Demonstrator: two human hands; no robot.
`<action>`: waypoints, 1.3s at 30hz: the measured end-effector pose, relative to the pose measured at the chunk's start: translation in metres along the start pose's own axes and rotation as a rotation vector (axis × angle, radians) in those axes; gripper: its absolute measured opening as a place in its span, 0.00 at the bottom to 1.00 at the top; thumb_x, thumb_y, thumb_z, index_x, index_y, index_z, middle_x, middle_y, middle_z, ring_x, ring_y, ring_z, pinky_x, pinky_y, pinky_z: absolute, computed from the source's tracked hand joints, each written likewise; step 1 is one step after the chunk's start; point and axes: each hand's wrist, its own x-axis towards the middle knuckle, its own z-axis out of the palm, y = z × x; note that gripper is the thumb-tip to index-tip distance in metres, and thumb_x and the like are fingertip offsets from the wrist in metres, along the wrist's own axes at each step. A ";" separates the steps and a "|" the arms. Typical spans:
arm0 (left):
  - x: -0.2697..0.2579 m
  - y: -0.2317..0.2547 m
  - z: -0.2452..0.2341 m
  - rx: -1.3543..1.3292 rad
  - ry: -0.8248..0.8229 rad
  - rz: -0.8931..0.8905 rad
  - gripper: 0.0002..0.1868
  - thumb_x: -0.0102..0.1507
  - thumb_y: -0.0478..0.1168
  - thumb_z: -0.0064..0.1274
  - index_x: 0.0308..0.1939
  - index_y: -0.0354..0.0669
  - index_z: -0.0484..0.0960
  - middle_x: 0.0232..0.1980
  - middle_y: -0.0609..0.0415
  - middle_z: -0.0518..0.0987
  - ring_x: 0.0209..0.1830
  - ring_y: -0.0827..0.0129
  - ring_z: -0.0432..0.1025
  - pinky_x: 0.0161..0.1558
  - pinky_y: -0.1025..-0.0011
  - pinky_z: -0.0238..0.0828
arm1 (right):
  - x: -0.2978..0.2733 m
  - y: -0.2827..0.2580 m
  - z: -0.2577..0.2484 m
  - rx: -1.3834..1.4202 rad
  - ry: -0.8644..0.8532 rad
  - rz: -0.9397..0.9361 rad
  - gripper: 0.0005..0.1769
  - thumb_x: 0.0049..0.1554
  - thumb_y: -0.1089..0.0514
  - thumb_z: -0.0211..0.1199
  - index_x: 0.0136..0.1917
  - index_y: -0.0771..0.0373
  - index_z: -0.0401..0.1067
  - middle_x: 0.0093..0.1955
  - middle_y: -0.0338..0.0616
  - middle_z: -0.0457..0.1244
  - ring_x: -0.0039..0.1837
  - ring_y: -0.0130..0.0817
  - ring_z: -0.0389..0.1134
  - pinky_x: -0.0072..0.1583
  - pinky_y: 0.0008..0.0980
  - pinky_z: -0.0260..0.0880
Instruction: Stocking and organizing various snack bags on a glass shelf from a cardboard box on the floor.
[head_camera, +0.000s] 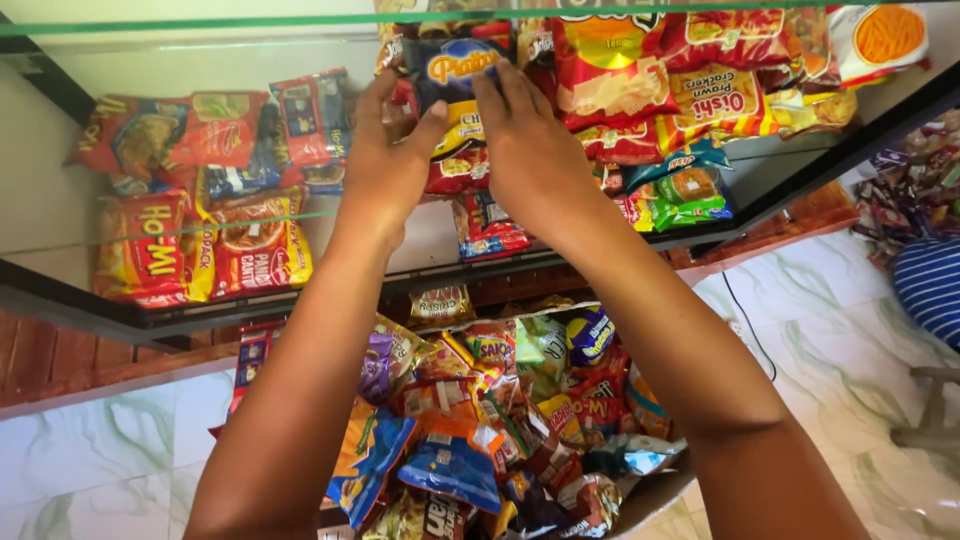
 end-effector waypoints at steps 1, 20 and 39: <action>0.000 0.000 0.000 0.020 0.003 0.047 0.38 0.66 0.46 0.60 0.75 0.42 0.60 0.58 0.47 0.80 0.56 0.68 0.75 0.56 0.69 0.73 | 0.001 0.001 -0.001 0.028 -0.003 0.020 0.35 0.53 0.71 0.55 0.75 0.73 0.59 0.77 0.68 0.52 0.77 0.63 0.54 0.72 0.49 0.61; -0.029 0.011 0.014 0.508 -0.036 0.418 0.55 0.57 0.47 0.75 0.79 0.51 0.54 0.73 0.31 0.59 0.70 0.48 0.68 0.69 0.58 0.69 | -0.051 0.061 -0.061 -0.145 0.243 0.134 0.49 0.49 0.55 0.81 0.80 0.53 0.63 0.80 0.64 0.47 0.77 0.65 0.53 0.69 0.58 0.56; 0.094 0.031 0.002 0.211 -0.013 0.500 0.26 0.74 0.47 0.44 0.75 0.42 0.66 0.67 0.47 0.79 0.65 0.61 0.74 0.64 0.66 0.69 | 0.084 0.041 0.016 -0.002 0.484 -0.277 0.33 0.59 0.63 0.63 0.76 0.70 0.63 0.70 0.60 0.60 0.69 0.60 0.60 0.69 0.53 0.59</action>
